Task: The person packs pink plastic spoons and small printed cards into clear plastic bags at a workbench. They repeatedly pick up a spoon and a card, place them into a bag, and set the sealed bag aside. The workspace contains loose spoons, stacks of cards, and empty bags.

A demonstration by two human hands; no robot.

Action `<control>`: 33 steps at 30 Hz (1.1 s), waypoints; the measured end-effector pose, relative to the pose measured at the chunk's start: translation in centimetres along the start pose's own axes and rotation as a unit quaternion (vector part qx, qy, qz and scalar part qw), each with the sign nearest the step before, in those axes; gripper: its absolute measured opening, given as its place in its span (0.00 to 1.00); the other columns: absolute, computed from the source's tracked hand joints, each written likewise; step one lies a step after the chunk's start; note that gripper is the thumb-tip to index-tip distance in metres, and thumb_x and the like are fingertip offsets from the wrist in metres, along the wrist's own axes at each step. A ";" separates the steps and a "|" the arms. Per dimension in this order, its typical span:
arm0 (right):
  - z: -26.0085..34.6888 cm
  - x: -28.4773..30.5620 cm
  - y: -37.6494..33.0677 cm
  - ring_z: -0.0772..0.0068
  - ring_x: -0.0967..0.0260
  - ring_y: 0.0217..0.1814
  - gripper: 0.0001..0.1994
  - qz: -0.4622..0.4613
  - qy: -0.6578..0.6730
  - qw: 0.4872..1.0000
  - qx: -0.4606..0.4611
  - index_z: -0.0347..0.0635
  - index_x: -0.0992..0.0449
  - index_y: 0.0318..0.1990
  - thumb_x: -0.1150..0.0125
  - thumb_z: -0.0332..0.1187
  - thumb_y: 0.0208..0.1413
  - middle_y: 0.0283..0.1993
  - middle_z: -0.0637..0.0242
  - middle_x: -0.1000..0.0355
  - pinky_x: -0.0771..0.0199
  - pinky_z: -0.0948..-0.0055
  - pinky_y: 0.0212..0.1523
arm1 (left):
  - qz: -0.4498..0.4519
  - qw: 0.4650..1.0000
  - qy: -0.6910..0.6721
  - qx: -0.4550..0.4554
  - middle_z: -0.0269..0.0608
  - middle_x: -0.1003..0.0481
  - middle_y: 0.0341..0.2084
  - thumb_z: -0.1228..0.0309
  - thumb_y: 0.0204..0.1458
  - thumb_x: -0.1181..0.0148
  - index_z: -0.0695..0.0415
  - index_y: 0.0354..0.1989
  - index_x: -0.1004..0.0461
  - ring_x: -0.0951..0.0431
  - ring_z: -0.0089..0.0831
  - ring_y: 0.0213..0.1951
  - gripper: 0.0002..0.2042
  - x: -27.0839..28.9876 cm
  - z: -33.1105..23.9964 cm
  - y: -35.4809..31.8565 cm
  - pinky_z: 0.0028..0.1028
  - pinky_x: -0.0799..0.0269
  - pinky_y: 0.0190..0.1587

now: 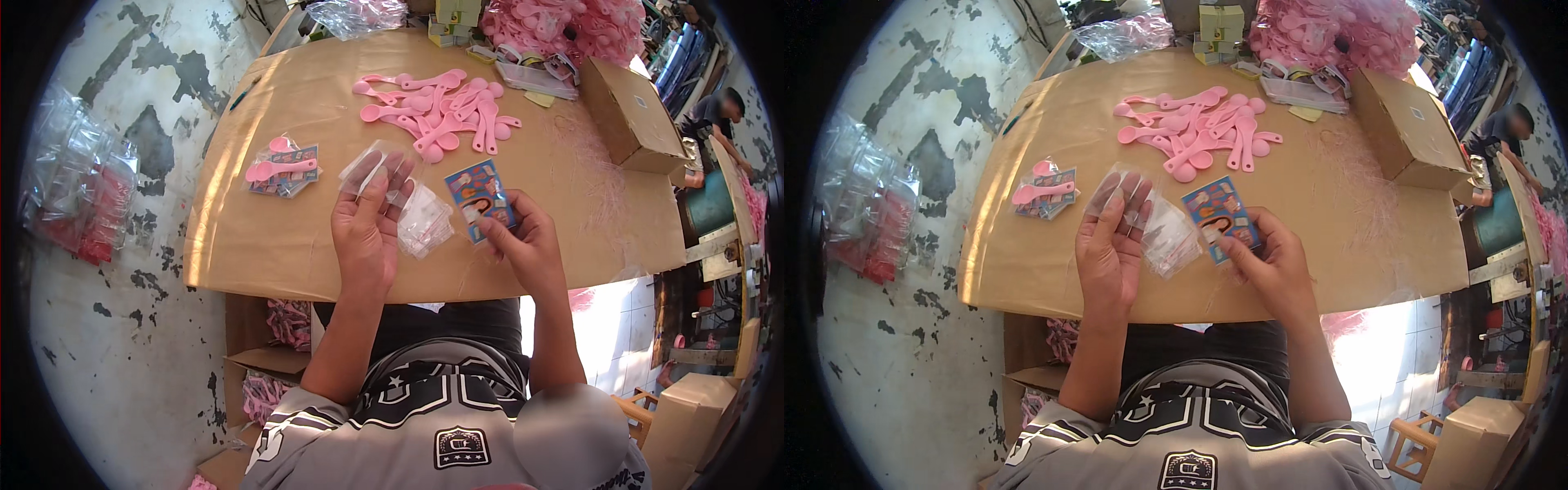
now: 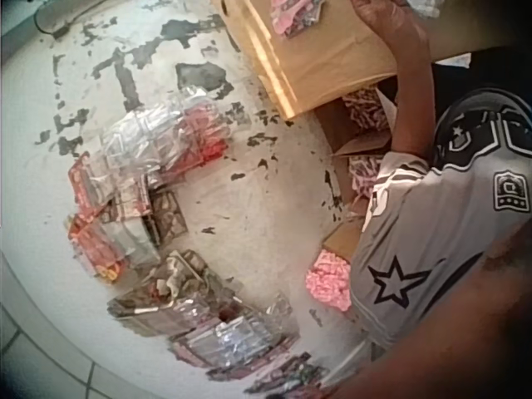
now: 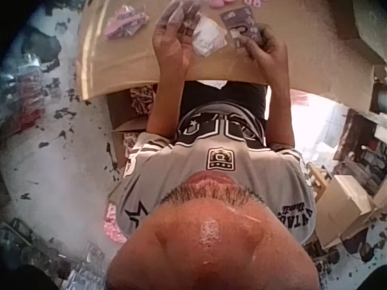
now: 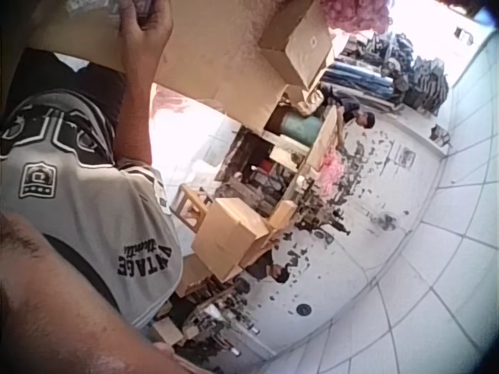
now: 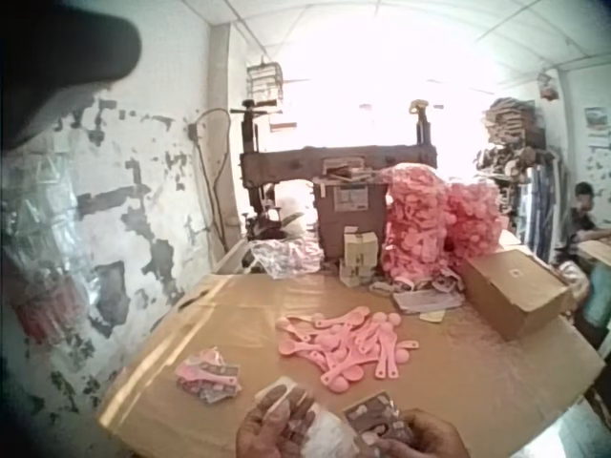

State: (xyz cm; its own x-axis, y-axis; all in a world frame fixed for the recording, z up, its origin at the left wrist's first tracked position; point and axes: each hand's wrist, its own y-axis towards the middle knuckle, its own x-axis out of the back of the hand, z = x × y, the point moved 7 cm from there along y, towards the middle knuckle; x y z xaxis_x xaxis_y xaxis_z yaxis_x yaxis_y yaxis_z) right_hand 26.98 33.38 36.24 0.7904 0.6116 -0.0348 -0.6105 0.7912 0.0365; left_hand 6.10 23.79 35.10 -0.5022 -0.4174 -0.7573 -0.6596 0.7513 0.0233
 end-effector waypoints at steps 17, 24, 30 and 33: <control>-0.1 -1.3 0.0 0.89 0.31 0.32 0.12 0.000 0.012 1.000 0.018 0.37 0.19 0.54 0.32 0.36 0.72 0.35 0.77 0.23 0.30 0.83 0.33 | 0.055 0.998 0.026 0.027 0.59 0.24 0.64 0.75 0.70 0.40 0.67 0.69 0.32 0.19 0.41 0.63 0.21 -1.5 1.4 -1.8 0.42 0.17 0.64; -0.5 -0.4 -0.6 0.89 0.31 0.31 0.11 -0.025 0.021 0.999 0.013 0.38 0.19 0.51 0.31 0.36 0.71 0.36 0.77 0.23 0.31 0.82 0.33 | 0.060 0.998 0.020 0.016 0.58 0.24 0.65 0.75 0.71 0.40 0.65 0.69 0.31 0.19 0.42 0.63 0.21 -1.2 0.8 -1.8 0.40 0.19 0.65; 0.1 -2.4 -1.0 0.88 0.30 0.32 0.12 -0.007 0.037 0.999 0.016 0.37 0.18 0.52 0.31 0.37 0.72 0.35 0.76 0.23 0.29 0.82 0.33 | 0.085 0.995 0.017 0.046 0.57 0.24 0.66 0.75 0.70 0.40 0.66 0.70 0.31 0.18 0.38 0.62 0.21 -1.7 1.3 -2.5 0.38 0.19 0.65; 0.1 -2.7 -1.1 0.88 0.30 0.32 0.12 0.031 0.018 0.999 0.002 0.37 0.18 0.52 0.31 0.37 0.71 0.35 0.76 0.23 0.29 0.81 0.33 | 0.101 0.994 0.001 0.046 0.58 0.22 0.63 0.75 0.70 0.39 0.66 0.69 0.30 0.16 0.37 0.59 0.21 -2.0 1.4 -2.7 0.37 0.17 0.62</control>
State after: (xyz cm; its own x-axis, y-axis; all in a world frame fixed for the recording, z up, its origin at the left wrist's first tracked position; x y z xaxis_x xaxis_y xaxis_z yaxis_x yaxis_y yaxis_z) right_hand 25.56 30.88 36.35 0.7486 0.6594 -0.0691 -0.6581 0.7517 0.0438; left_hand 9.68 23.33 35.59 -0.6211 -0.2540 -0.7414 -0.4911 0.8634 0.1156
